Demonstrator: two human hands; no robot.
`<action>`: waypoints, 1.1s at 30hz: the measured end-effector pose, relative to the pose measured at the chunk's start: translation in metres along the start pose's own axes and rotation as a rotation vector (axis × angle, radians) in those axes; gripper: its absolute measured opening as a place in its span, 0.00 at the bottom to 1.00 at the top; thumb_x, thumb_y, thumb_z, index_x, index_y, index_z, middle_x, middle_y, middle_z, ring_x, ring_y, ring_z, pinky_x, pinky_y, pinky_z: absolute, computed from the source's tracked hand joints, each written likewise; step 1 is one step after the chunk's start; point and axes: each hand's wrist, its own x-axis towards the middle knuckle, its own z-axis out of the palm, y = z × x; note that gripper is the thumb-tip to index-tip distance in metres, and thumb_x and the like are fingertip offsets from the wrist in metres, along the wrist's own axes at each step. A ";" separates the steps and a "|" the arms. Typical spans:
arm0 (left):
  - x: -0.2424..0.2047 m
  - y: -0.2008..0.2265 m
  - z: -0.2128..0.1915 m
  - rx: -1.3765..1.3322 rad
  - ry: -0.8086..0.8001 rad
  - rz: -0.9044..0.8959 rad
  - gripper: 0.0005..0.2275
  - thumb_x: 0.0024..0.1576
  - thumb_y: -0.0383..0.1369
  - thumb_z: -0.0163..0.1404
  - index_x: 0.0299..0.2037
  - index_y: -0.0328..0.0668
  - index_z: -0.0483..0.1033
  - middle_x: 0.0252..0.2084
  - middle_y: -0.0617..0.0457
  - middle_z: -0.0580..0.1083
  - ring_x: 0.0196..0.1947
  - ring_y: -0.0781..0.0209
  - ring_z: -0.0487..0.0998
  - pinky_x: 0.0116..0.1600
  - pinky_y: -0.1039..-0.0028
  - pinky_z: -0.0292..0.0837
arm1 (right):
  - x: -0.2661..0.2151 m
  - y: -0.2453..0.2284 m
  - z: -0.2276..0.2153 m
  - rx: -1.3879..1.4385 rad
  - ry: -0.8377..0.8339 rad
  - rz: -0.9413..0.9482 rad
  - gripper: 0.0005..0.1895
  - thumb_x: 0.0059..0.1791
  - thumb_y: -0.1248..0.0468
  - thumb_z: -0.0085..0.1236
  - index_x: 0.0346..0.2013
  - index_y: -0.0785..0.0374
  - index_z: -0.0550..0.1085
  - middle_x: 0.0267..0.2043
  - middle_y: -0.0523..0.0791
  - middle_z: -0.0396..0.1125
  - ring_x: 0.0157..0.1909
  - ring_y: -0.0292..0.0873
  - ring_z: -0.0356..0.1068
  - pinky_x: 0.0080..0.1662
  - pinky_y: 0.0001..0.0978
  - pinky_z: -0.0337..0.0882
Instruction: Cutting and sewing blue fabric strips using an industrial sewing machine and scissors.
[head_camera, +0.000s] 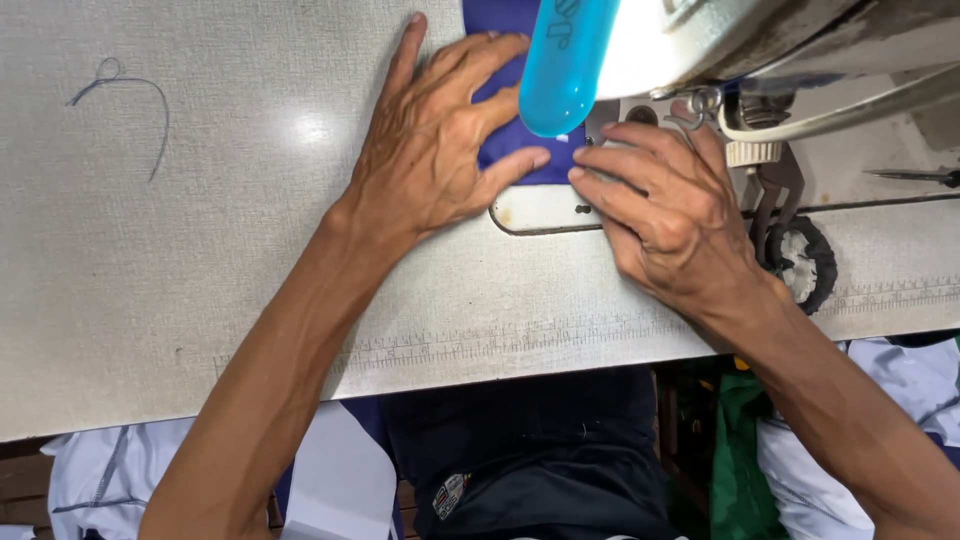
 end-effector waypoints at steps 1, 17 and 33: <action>0.002 -0.003 0.000 -0.015 0.005 0.006 0.20 0.65 0.47 0.57 0.58 0.40 0.80 0.65 0.40 0.69 0.65 0.42 0.70 0.70 0.36 0.46 | 0.002 0.001 0.001 -0.011 0.011 0.005 0.12 0.51 0.79 0.65 0.48 0.67 0.82 0.54 0.51 0.76 0.59 0.57 0.72 0.64 0.55 0.60; -0.007 0.032 0.004 0.031 0.114 0.152 0.09 0.65 0.18 0.50 0.52 0.36 0.78 0.47 0.47 0.76 0.43 0.46 0.76 0.57 0.55 0.73 | -0.002 0.005 0.005 0.152 0.083 0.063 0.17 0.52 0.86 0.55 0.53 0.75 0.79 0.53 0.60 0.70 0.58 0.64 0.69 0.60 0.52 0.70; 0.004 0.015 0.006 -0.031 0.093 0.122 0.07 0.68 0.22 0.47 0.48 0.40 0.79 0.36 0.48 0.70 0.42 0.46 0.74 0.64 0.51 0.67 | -0.001 0.007 0.007 0.023 0.006 0.124 0.24 0.50 0.84 0.54 0.61 0.72 0.77 0.53 0.56 0.69 0.55 0.57 0.72 0.58 0.48 0.70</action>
